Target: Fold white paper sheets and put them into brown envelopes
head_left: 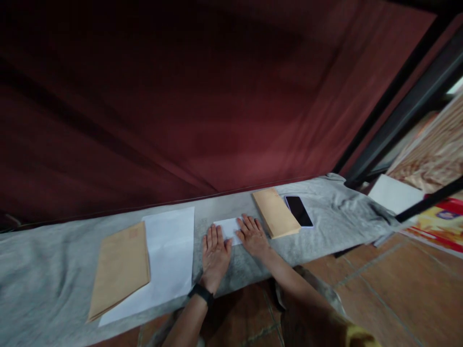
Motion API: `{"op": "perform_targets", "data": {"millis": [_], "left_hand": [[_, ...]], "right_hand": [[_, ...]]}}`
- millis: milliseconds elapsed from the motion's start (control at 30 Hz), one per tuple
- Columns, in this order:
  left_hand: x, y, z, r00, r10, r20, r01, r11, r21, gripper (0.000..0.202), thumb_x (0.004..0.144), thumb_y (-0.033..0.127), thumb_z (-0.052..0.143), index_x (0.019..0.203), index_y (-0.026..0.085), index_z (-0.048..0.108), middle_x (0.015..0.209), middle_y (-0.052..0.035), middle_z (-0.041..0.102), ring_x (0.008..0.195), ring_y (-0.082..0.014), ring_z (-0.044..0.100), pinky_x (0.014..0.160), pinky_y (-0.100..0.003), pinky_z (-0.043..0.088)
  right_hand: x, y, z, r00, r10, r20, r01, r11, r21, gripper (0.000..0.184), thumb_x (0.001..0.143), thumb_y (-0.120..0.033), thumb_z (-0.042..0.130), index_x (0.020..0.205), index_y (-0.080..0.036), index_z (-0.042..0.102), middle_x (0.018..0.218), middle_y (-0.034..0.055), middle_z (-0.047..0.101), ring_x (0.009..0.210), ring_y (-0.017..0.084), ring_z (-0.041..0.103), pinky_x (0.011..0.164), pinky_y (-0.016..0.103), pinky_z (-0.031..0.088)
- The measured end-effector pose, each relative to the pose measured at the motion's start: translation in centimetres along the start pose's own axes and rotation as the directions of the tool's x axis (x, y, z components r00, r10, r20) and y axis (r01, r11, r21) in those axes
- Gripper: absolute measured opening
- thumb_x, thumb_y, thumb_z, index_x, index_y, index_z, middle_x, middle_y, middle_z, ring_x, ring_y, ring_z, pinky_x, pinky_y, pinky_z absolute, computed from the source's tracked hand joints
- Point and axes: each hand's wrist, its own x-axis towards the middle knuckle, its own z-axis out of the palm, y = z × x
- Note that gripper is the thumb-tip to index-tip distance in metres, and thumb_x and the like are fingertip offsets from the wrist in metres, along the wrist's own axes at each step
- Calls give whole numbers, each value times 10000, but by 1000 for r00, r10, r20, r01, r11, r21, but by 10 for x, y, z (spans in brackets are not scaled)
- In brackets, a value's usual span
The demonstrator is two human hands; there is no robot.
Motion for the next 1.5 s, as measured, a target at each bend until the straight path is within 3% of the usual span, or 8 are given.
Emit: {"op": "perform_targets", "data": {"millis": [200,367,433,800,1233,1500], "left_hand": [[-7,-9,-6,997,43,70,-46,998,44,587,1026,395,334,1493,69,478,1564,-207,461,1473,-308,420,1165,-496,392],[-27,-14,-22,943,307,131,-308,951,-14,538,1041,400,360,1520,179,463,1588,-112,460,1492,-259,396,1190,-477,381],[-31,-14,-27,926,351,140,-352,936,-23,543,1044,407,364,1532,185,442,1580,-108,473,1481,-243,415,1182,-464,394],[-35,-20,-24,921,384,64,-384,923,-7,579,1010,523,459,1549,317,418,1627,-94,405,1493,-286,395,1170,-471,398],[-34,-26,-9,920,391,19,-391,920,-13,586,1002,516,458,1554,324,409,1624,-85,412,1495,-295,389,1172,-504,381],[-36,-24,-12,926,376,18,-376,926,-25,611,1007,507,444,1570,275,386,1617,-116,421,1481,-289,412,1164,-497,397]], "right_hand": [[3,4,-1,1000,13,9,-13,1000,23,508,1070,-425,404,1537,-232,459,1610,102,413,1465,289,417,1202,511,307],[3,4,-1,1000,18,21,-19,999,50,516,1072,-435,379,1539,-230,457,1616,112,396,1470,299,409,1202,527,299],[3,4,-1,1000,20,22,-21,998,62,522,1071,-435,376,1542,-224,453,1621,116,385,1474,300,403,1205,527,293],[5,1,-3,996,56,66,-62,993,96,528,1070,-429,371,1556,-232,434,1635,103,361,1483,300,381,1228,518,240],[7,-1,-4,997,67,35,-70,992,102,519,1066,-462,398,1540,-259,457,1621,79,396,1477,282,393,1219,486,256],[3,0,1,998,49,-32,-46,994,102,500,1063,-437,425,1528,-261,474,1609,81,417,1466,284,415,1217,495,273]]}}
